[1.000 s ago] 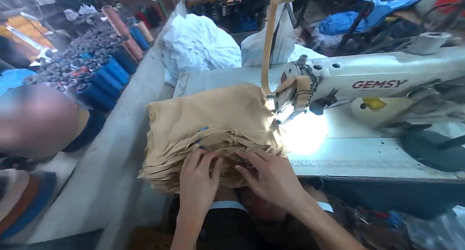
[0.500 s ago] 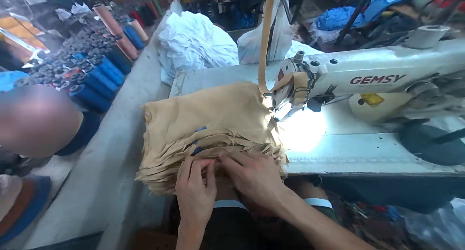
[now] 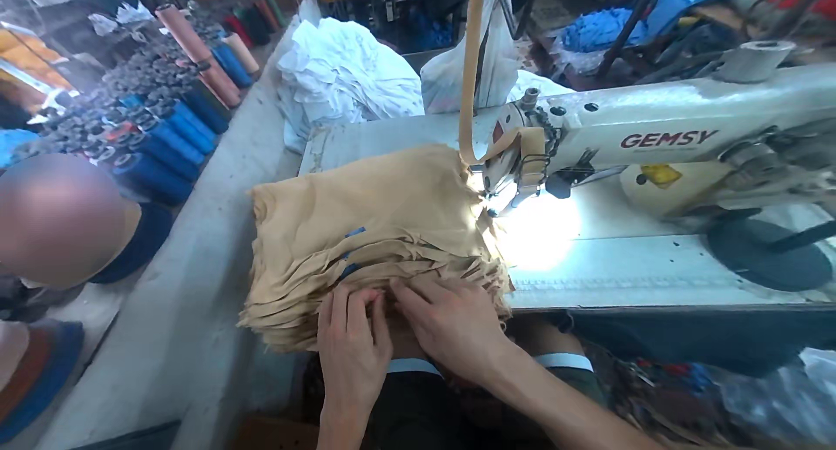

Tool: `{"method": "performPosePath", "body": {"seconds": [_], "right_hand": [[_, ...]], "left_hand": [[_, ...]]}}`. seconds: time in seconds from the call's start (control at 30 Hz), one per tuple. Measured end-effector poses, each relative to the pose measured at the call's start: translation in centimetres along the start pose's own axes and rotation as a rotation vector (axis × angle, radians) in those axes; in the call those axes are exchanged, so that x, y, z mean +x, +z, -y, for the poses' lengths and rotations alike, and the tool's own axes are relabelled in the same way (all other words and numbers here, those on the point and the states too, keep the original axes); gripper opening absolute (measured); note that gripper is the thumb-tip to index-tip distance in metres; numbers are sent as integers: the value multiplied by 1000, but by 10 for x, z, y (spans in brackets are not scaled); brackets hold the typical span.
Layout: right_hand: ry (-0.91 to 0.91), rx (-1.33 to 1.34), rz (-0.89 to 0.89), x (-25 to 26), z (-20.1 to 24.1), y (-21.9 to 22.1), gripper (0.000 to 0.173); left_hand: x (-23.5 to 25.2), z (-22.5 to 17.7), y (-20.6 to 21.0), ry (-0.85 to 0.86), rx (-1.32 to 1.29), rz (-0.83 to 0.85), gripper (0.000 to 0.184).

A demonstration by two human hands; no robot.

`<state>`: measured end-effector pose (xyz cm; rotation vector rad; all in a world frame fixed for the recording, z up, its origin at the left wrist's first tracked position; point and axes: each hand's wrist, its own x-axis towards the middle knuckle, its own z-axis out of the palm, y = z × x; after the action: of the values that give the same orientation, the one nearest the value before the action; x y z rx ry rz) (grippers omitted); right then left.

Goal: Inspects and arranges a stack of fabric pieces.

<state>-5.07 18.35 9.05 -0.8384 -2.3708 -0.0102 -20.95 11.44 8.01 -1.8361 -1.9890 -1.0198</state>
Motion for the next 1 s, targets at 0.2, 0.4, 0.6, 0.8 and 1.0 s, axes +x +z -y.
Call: {"method": "performPosePath", "body": {"seconds": [0.2, 0.4, 0.6, 0.8, 1.0], "right_hand": [[-87, 32, -22, 2, -2, 6, 22], [115, 128, 66, 12, -17, -4, 39], [151, 282, 169, 42, -29, -6, 19], [175, 185, -51, 45, -41, 36, 24], [182, 248, -59, 28, -47, 40, 23]], "left_hand": [[-3, 0, 0, -14, -24, -8, 20], [-41, -6, -2, 12, -308, 107, 24], [-46, -3, 0, -83, -262, 74, 21], [-18, 0, -8, -119, -165, -16, 19], [-1, -4, -4, -76, -74, 105, 28]]}}
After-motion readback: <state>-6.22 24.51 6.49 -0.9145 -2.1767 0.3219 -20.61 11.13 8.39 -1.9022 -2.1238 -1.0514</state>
